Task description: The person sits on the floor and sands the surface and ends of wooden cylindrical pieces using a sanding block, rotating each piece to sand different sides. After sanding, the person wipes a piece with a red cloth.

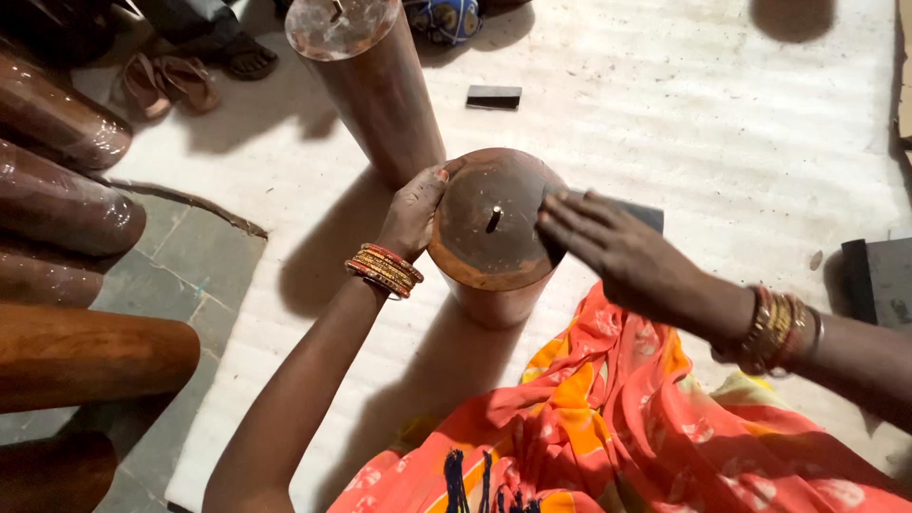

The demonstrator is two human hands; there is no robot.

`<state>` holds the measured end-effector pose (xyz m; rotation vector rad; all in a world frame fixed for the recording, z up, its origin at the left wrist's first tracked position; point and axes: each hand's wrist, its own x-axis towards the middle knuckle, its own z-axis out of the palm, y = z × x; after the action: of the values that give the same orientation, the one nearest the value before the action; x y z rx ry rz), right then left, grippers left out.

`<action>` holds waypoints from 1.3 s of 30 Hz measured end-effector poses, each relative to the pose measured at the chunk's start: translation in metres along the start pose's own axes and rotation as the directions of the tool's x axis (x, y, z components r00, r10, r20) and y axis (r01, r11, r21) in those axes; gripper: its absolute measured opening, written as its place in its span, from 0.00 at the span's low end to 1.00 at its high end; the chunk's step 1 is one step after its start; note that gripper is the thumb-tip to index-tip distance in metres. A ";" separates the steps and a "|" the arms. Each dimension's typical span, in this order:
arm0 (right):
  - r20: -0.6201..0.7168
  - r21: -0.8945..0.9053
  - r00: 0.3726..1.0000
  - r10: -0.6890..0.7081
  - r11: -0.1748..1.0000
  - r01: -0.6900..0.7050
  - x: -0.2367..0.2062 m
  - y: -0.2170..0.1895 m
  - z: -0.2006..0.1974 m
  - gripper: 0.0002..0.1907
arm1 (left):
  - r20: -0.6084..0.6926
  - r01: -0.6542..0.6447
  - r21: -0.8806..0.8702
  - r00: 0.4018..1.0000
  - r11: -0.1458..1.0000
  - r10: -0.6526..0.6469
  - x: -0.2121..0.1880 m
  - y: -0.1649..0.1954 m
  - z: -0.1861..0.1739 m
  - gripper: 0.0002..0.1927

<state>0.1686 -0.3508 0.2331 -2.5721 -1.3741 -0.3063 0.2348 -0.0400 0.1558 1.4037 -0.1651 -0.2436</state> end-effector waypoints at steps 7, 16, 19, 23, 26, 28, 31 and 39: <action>0.106 0.312 0.983 -0.149 0.944 0.109 0.026 -0.048 0.009 0.45 | 0.144 -0.178 0.127 0.977 0.976 0.160 0.005 -0.007 0.006 0.28; -0.033 0.301 0.999 0.000 0.954 0.010 0.092 -0.070 0.027 0.43 | 0.405 0.407 -0.577 0.896 0.708 -0.184 -0.018 0.028 0.003 0.36; -0.037 0.220 0.999 0.005 0.976 0.004 0.068 -0.079 0.031 0.41 | 0.202 0.324 -0.135 0.934 0.936 -0.295 -0.009 0.027 0.003 0.33; 0.030 0.273 1.000 -0.006 0.962 -0.003 0.032 -0.066 0.015 0.38 | 0.290 0.128 -0.037 0.951 0.991 -0.112 -0.003 0.025 0.004 0.31; 0.108 0.368 0.990 -0.091 0.929 0.045 0.014 -0.039 -0.006 0.45 | 0.298 0.076 -0.058 0.953 0.995 -0.055 -0.004 0.032 0.007 0.29; 0.134 0.386 0.988 -0.074 0.922 0.016 0.009 -0.022 -0.015 0.46 | 0.214 0.025 0.167 0.975 0.986 -0.061 -0.010 0.041 0.014 0.28; 0.204 0.342 0.976 -0.073 0.940 -0.001 0.010 -0.003 -0.018 0.48 | 0.034 -0.030 0.758 0.999 0.651 0.006 -0.029 0.055 0.031 0.28; 0.160 0.148 0.987 -0.009 0.989 -0.015 0.009 0.049 0.007 0.46 | 0.252 -0.207 0.965 0.903 -0.160 0.347 -0.091 0.053 0.078 0.34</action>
<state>0.2154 -0.3684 0.2248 -2.5212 -1.3882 0.0051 0.1312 -0.0821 0.2237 2.9198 -0.7097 0.5368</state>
